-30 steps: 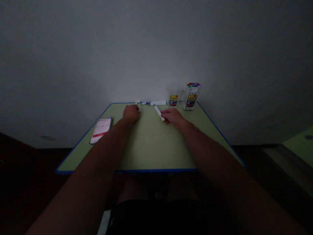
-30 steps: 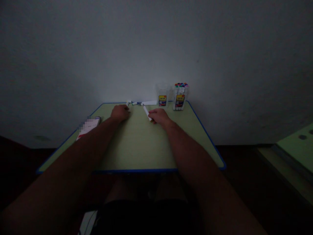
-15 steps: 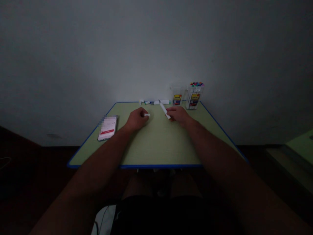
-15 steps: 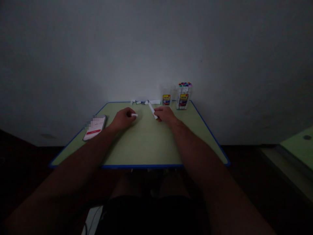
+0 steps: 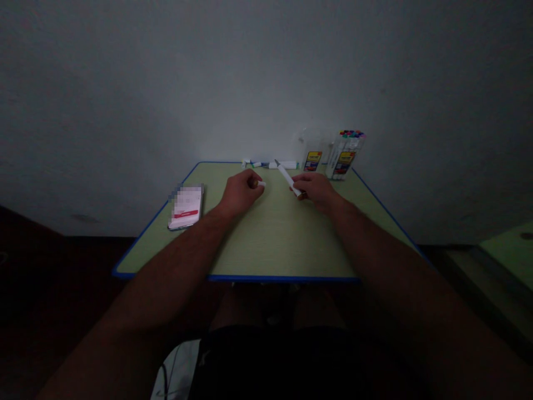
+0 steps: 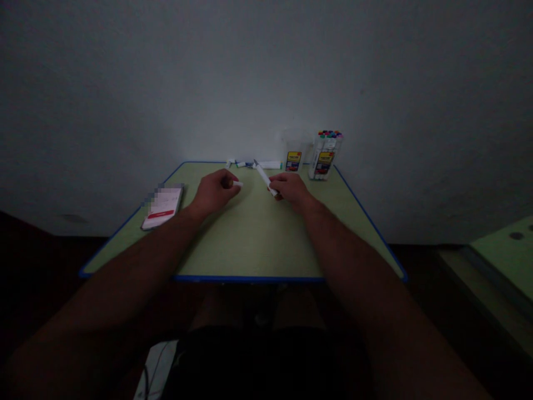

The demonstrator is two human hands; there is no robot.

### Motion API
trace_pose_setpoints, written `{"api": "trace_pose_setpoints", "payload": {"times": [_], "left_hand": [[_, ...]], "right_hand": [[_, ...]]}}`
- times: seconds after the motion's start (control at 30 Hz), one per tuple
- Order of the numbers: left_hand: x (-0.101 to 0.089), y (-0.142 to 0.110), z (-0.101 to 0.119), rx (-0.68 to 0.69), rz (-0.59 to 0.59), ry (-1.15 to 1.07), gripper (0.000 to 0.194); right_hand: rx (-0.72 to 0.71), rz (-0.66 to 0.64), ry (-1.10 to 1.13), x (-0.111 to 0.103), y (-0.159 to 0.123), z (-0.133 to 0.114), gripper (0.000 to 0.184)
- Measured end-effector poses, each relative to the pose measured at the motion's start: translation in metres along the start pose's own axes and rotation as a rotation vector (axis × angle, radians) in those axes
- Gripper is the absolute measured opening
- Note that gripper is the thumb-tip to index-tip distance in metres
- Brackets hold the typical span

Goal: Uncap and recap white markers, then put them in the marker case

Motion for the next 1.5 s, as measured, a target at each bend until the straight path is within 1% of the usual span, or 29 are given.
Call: {"api": "trace_pose_setpoints", "payload": {"times": [0.13,0.33,0.57,0.83,1.07,1.2,1.5], "left_hand": [[-0.001,0.000,-0.002,-0.020,0.003,0.009,0.009],[-0.004,0.000,-0.009,-0.070,-0.006,0.050,0.016],[-0.004,0.000,-0.016,-0.076,-0.009,0.078,0.020],[-0.004,-0.001,-0.014,-0.077,-0.018,0.095,0.025],[-0.003,-0.001,-0.016,-0.073,-0.003,0.038,0.023],[-0.002,-0.001,-0.023,-0.108,0.007,-0.037,0.023],[0.005,-0.001,-0.056,-0.280,0.077,-0.399,0.021]], "right_hand": [[0.001,-0.010,0.022,0.000,-0.001,0.001,0.017],[0.011,-0.033,0.077,0.002,0.002,0.002,0.013],[0.020,-0.058,0.107,0.004,-0.001,0.000,0.011],[0.001,-0.063,0.090,0.005,0.002,0.002,0.011],[0.004,-0.067,0.090,0.006,0.002,0.003,0.012],[0.011,-0.069,0.063,0.006,0.000,0.002,0.013],[-0.022,-0.037,0.060,0.002,0.005,0.004,0.016]]}}
Point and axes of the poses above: each hand's wrist, its own y-axis towards the middle knuckle, its own x-axis out of the palm, z = x × y, the point moved 8 cm from there along y, towards the middle knuckle, and after that the axes turned 13 degrees about x, right-handed, at the moved point
